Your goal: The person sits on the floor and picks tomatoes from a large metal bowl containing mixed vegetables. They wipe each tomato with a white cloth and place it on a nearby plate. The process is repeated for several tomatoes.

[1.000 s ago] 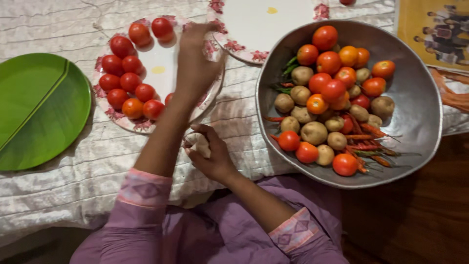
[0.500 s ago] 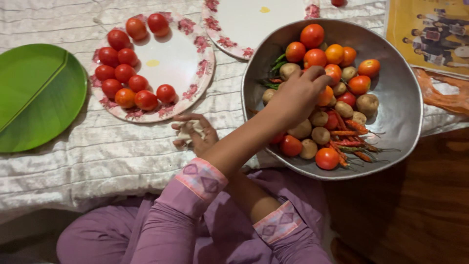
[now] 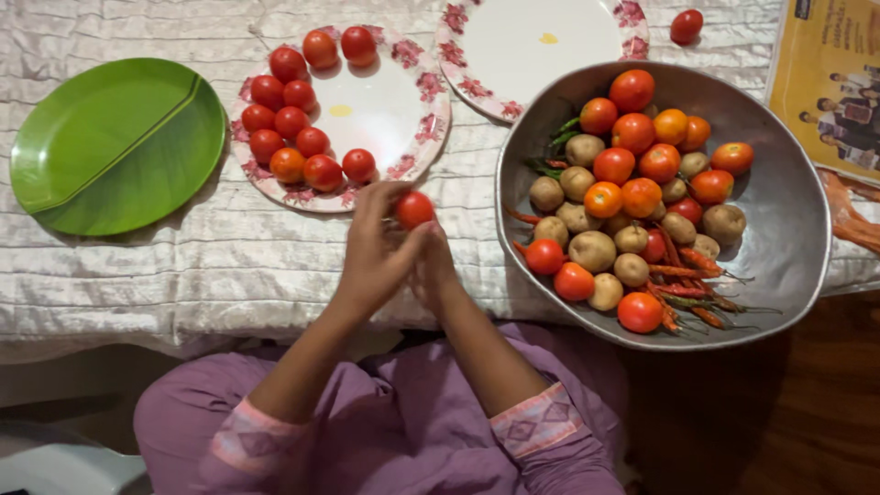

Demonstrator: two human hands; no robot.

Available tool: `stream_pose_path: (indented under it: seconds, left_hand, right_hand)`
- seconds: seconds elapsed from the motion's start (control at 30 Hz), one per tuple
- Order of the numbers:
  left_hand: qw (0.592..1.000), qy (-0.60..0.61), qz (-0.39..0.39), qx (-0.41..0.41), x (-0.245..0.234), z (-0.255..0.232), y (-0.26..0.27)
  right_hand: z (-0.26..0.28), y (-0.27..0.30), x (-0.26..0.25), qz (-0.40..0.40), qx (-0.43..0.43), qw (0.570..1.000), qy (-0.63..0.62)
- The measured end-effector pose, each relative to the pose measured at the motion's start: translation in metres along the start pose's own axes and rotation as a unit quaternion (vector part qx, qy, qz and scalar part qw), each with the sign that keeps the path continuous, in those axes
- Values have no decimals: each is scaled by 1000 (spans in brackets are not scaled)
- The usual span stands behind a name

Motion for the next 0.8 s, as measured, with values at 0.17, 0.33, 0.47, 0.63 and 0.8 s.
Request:
stream_pose_path:
  seconds: [0.17,0.33,0.47,0.63,0.8]
  left_hand:
    - [988,91,-1,-127,-15,74,27]
    - [993,100,-3,-56,-17,85,42]
    - [993,90,-20,-78,-24,101,42]
    - [988,98,-40,-110,-29,110,52]
    - [991,103,-34,-81,-33,106,60]
  right_hand:
    - [0,-7,-2,-96,11,990,103]
    - [-5,-2,21,-63,9,970,235]
    - [-5,8,48,-21,-45,891,452]
    - [-6,21,103,98,-197,690,689]
    - [-3,22,91,48,-152,730,665]
Point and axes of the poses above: each hand's wrist, its own y-axis away from the middle knuckle, its own x-axis out of the palm, z = x × y, the point moved 9 cm from there along -y, towards the middle knuckle, and after that the axes turned 14 degrees about -y, right-handed, at the moved point
